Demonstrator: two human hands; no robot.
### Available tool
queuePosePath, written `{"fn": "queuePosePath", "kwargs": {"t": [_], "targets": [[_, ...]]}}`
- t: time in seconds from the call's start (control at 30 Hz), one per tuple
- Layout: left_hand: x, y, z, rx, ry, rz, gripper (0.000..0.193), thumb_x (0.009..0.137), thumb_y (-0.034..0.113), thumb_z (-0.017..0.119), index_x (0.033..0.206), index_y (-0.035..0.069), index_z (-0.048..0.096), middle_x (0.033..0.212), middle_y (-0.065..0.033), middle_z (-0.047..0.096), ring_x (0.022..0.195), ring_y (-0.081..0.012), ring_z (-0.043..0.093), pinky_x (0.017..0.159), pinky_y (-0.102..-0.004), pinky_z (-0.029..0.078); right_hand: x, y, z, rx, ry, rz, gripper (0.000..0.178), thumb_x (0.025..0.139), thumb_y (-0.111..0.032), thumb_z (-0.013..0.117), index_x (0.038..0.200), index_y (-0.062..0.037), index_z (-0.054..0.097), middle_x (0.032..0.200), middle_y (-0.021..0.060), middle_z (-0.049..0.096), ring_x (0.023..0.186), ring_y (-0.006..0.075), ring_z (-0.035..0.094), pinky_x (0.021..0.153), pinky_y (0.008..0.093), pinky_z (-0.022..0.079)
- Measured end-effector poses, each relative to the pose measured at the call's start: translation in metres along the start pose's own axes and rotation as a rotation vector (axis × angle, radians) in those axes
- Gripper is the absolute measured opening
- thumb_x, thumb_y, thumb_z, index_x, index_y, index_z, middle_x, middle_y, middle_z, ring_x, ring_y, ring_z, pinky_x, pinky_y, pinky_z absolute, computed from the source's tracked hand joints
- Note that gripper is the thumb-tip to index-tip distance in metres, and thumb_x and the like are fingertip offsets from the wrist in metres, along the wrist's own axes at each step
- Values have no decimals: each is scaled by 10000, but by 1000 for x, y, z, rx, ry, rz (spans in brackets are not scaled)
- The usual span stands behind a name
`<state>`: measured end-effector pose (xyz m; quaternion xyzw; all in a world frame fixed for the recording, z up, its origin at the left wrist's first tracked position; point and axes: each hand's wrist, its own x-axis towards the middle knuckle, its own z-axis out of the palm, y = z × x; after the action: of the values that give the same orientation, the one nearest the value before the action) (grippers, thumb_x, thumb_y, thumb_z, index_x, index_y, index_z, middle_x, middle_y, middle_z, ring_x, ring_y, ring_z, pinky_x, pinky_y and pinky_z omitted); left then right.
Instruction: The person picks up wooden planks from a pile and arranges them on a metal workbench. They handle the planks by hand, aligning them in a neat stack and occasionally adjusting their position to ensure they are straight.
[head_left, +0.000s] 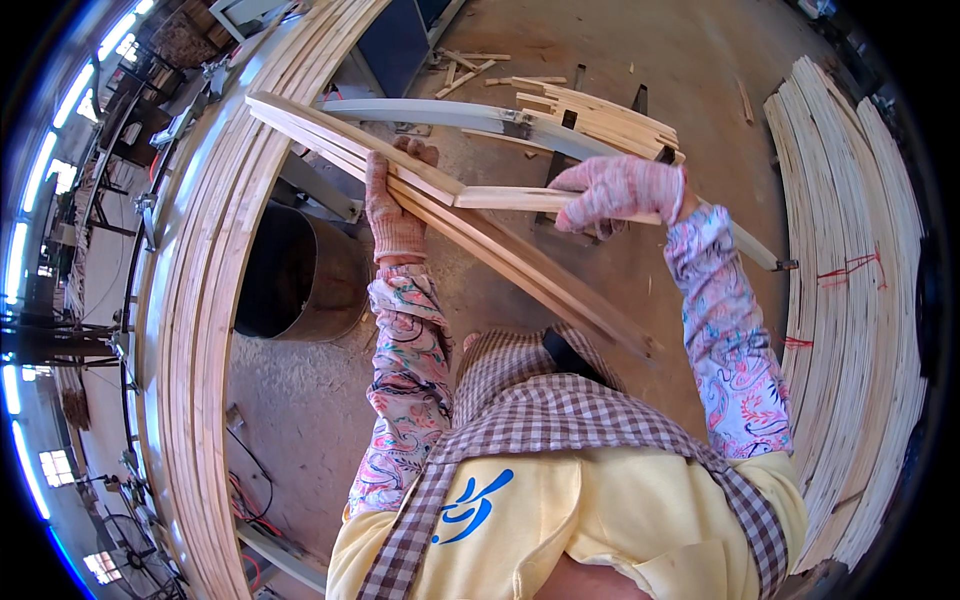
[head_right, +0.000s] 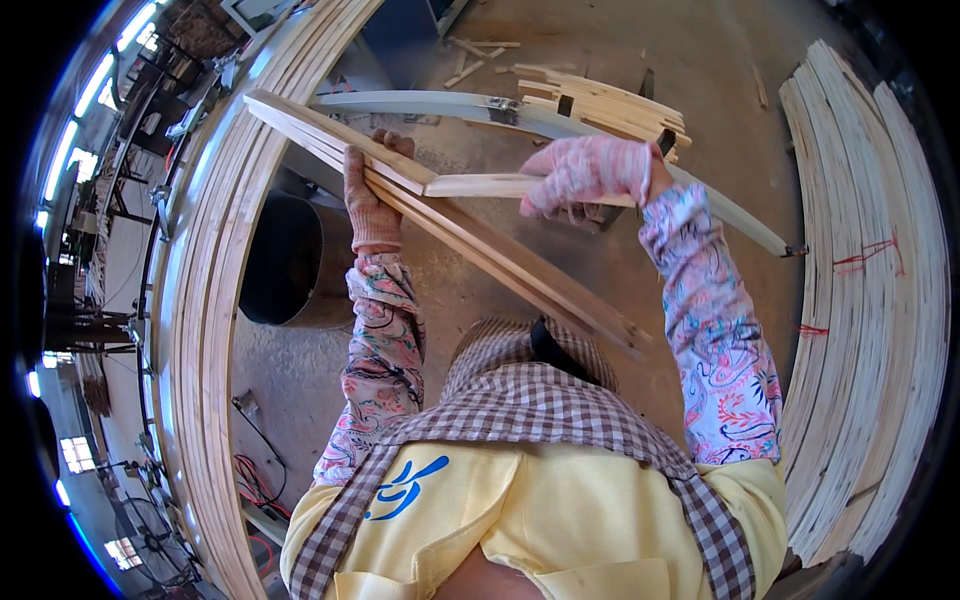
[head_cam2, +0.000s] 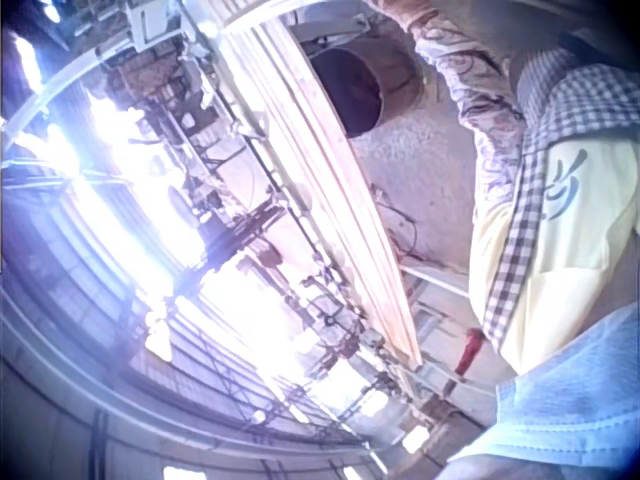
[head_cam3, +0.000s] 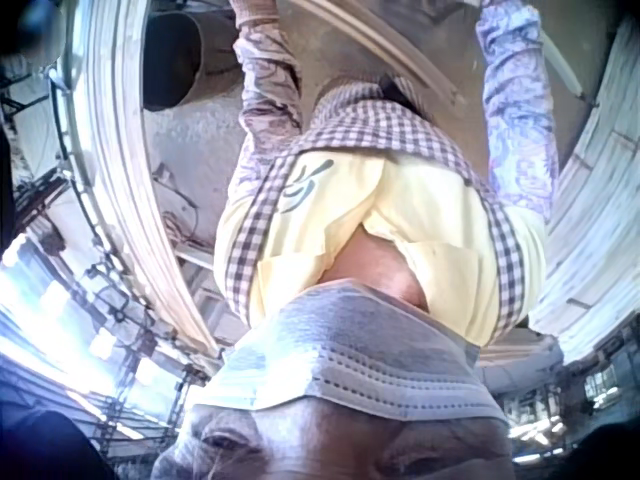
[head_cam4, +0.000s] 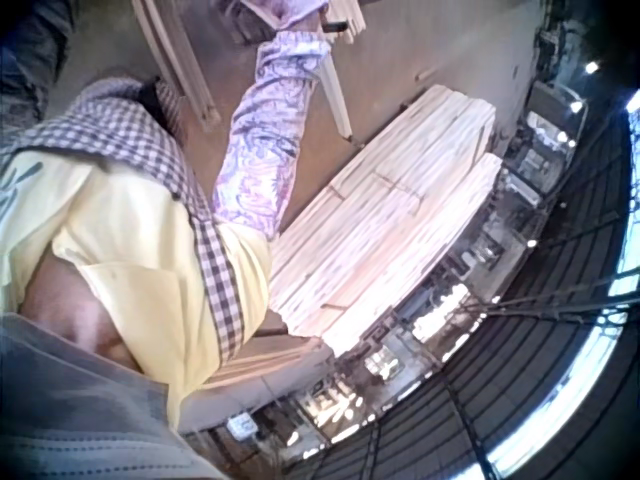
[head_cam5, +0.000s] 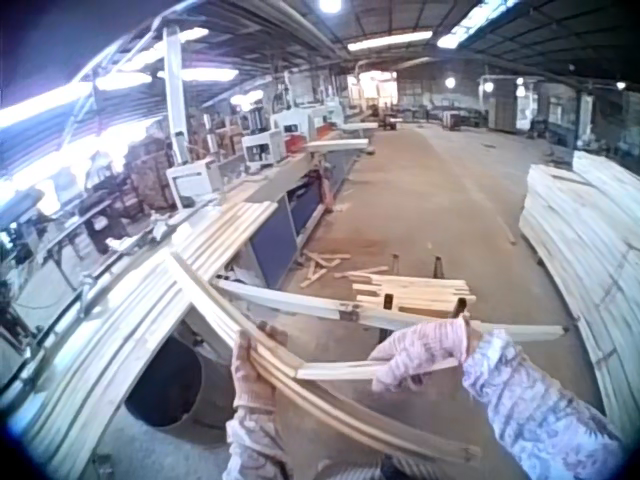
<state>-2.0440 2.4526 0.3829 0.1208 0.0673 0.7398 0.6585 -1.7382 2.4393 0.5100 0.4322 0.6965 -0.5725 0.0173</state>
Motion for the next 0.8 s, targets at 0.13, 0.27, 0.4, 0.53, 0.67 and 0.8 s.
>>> {"fn": "queuePosePath", "kwargs": {"t": [0.13, 0.27, 0.4, 0.53, 0.67, 0.8], "targets": [[-3, 5, -8, -24, 55, 16, 413, 985, 268, 642, 1185, -78, 536, 1032, -181, 625, 969, -298, 620, 977, -468, 539, -15, -10, 16, -310, 158, -93, 551, 866, -397, 739, 1261, -27, 635, 849, 15, 631, 723, 100, 586, 638, 281, 480], [-5, 11, -15, 2, 130, 54, 445, 980, 285, 661, 1220, -66, 529, 1055, -180, 629, 970, -304, 633, 986, -451, 549, -26, 46, 30, 239, 157, -113, 607, 884, -379, 751, 1325, -2, 575, 947, 58, 646, 846, 129, 613, 760, 286, 529], [-7, -1, -5, 35, 193, 92, 452, 961, 260, 687, 1233, -64, 528, 1035, -171, 640, 975, -308, 643, 994, -438, 554, -6, 66, 84, -93, 400, -162, 619, 861, -357, 770, 1371, -73, 563, 1122, 153, 700, 1045, 280, 669, 933, 371, 515], [-9, -2, -14, 75, 175, 60, 419, 954, 248, 692, 1193, -73, 567, 1020, -161, 651, 970, -310, 655, 999, -462, 548, 6, 68, 101, -287, 371, -78, 692, 800, -413, 806, 1376, -113, 567, 1102, 201, 703, 1055, 342, 675, 923, 408, 517], [-12, 1, -4, 172, 200, 70, 419, 954, 256, 696, 1178, -77, 574, 988, -154, 656, 951, -300, 656, 991, -495, 538, -1, 89, 90, -217, 251, -127, 685, 782, -428, 827, 1314, -58, 605, 1100, 199, 704, 1062, 340, 666, 920, 406, 513], [0, 14, -17, 54, 246, 56, 358, 964, 258, 679, 1102, -53, 567, 934, -140, 632, 877, -261, 634, 961, -458, 552, -18, 96, 65, -146, 201, -70, 634, 809, -417, 809, 1283, -37, 627, 1104, 158, 713, 1055, 261, 665, 910, 368, 502]]}}
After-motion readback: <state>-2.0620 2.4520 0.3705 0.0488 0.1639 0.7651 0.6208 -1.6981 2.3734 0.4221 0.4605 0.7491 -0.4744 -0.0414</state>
